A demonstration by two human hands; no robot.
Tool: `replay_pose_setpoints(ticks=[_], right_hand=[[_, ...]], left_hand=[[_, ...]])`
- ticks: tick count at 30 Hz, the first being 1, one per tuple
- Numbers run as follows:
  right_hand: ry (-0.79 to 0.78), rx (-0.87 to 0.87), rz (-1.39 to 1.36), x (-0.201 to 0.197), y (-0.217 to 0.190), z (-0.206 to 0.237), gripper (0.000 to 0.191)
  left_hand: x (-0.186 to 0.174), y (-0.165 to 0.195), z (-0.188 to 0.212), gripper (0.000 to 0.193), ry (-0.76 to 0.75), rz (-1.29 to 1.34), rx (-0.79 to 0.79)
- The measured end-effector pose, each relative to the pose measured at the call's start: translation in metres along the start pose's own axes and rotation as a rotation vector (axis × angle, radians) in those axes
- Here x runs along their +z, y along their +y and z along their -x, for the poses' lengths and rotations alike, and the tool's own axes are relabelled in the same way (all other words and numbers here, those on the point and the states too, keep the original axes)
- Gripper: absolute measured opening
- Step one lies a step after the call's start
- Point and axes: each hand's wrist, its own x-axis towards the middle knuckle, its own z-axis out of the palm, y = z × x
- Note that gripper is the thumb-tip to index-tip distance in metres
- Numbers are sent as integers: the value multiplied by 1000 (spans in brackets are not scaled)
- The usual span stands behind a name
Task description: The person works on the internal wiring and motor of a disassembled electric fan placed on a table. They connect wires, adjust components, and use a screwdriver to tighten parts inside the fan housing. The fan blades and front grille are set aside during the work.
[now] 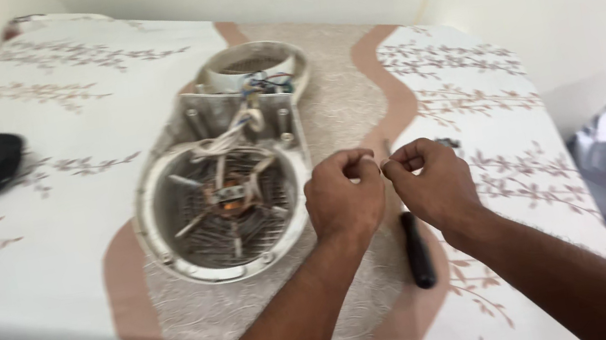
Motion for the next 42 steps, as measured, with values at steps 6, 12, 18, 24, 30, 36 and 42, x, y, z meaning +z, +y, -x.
replay_pose_setpoints(ticks=[6,12,18,24,30,36,42], right_hand=[[-57,177,-82,-32,49,2,30],[-219,224,-99,-28,80,-4,38],[-389,304,-86,-17,93,-10,39],[-438,313,12,-6,91,-4,32],[-394,249,75,-8,80,-3,29],[-278,106,29,-35,57,-14,29],[-257,-90,53,-52,34,-12,37]], left_hand=[[31,-9,24,27,-207,-91,-255],[33,-22,33,37,-309,24,-507],[40,-42,28,58,-385,274,-594],[43,-53,24,59,-390,356,-678],[48,-37,21,57,-379,451,-647],[42,-1,7,48,-401,358,-499],[23,20,-5,23,-277,298,-432]])
